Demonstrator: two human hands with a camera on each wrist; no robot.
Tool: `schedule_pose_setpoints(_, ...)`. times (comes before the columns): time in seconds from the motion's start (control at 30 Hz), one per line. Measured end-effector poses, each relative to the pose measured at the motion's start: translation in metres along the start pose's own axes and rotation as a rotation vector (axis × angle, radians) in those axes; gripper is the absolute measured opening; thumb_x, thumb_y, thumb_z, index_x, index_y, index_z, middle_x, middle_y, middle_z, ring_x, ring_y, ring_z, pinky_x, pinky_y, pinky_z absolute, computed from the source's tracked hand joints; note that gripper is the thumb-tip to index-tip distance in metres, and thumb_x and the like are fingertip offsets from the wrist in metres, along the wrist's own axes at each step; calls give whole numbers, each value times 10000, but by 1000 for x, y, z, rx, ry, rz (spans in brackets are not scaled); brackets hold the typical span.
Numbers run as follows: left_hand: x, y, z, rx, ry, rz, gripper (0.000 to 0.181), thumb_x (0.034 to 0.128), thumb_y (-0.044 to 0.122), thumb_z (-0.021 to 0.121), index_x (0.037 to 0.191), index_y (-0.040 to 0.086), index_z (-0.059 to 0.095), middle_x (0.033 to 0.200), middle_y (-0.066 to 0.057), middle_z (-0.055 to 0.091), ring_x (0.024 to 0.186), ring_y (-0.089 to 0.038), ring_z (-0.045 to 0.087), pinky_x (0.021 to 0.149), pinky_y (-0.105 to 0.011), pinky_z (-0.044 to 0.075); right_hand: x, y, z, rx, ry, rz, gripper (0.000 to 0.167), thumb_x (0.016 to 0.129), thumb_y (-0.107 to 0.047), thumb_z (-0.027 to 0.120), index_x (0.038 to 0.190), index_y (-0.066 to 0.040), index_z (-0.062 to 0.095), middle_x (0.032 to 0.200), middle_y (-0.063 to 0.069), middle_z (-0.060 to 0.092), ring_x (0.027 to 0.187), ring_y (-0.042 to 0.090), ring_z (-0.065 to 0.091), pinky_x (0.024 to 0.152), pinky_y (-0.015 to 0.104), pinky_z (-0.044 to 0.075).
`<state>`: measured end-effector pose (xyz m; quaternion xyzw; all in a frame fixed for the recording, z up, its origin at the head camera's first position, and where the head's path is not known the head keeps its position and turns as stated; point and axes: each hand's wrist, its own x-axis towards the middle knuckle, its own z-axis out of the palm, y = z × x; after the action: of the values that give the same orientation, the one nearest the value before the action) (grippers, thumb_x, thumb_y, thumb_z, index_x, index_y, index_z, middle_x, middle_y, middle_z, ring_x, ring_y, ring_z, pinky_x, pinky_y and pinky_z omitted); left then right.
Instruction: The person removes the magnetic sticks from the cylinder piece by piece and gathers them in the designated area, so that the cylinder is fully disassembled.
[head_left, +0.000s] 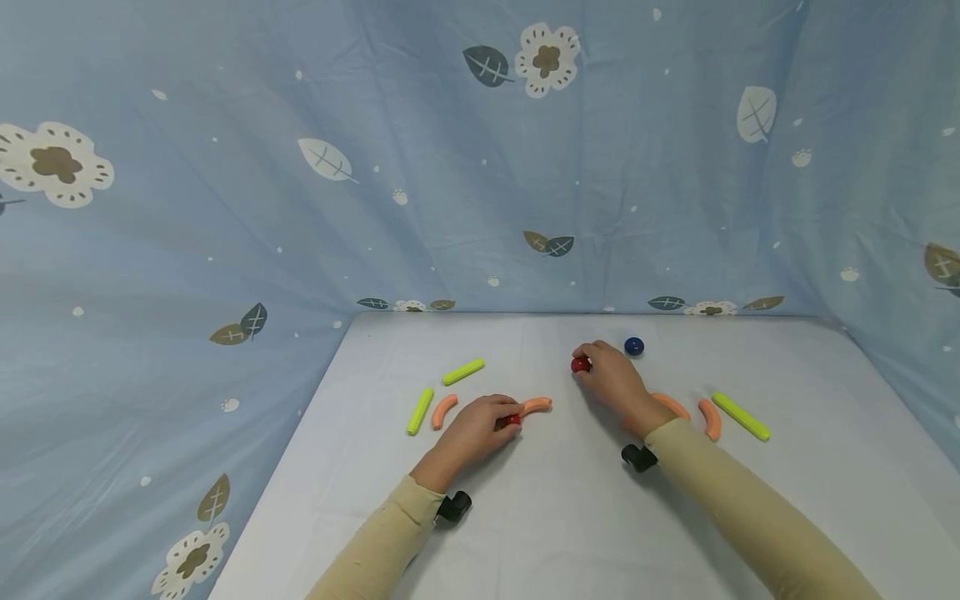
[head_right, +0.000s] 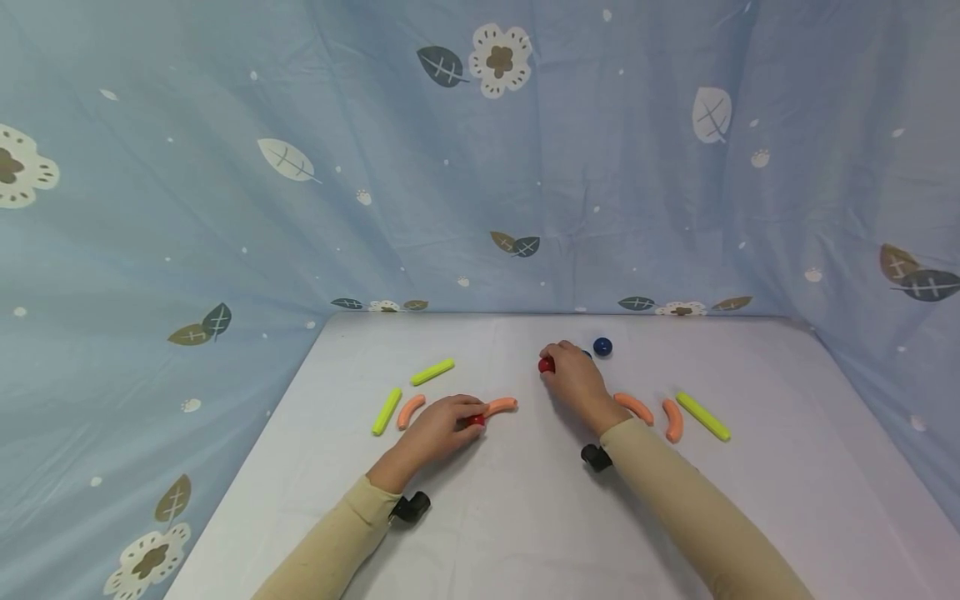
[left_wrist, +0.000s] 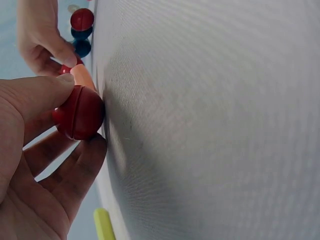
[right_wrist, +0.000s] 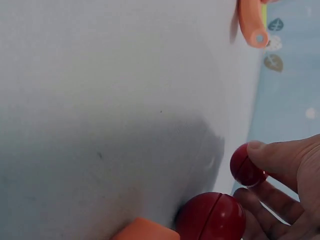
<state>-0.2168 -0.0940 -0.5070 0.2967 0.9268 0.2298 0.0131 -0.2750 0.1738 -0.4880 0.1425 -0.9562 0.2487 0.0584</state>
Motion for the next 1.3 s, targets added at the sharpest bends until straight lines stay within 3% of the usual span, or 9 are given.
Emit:
schedule_pose_setpoints(0.4,1,1,-1,-7,-12,-21,127,967,213,723,1081,173,762,1197,24,698,1078,-128,640,898,-287,539,3,5,4,-157,6,-12,324,886,-170,802,1179,-51,729,1092,163,718,1001,357,642,863,525,523)
schedule_pose_setpoints(0.77,0,2,-1,-4,-7,-25,152,963,213,729,1102,160,761,1205,12,695,1092,-144,641,914,-303,540,3,5,4,-157,8,4,387,885,-181,799,1242,-62,710,1206,197,686,1093,401,620,942,612,480)
schedule_pose_setpoints(1.03,-1,0,-1,-1,-7,-33,322,972,225,718,1282,138,719,1262,-7,683,1165,-168,632,968,-322,529,-1,2,4,-159,-1,-4,387,895,-216,794,1244,-69,713,1261,198,666,1136,400,610,951,589,493)
schedule_pose_setpoints(1.3,-4,-3,-1,-50,-9,-53,339,974,235,715,1304,156,707,1302,-6,665,1201,-174,616,981,-336,522,-15,-6,1,-140,65,-84,333,868,-175,807,1169,-50,735,1172,177,693,1072,383,630,911,564,503)
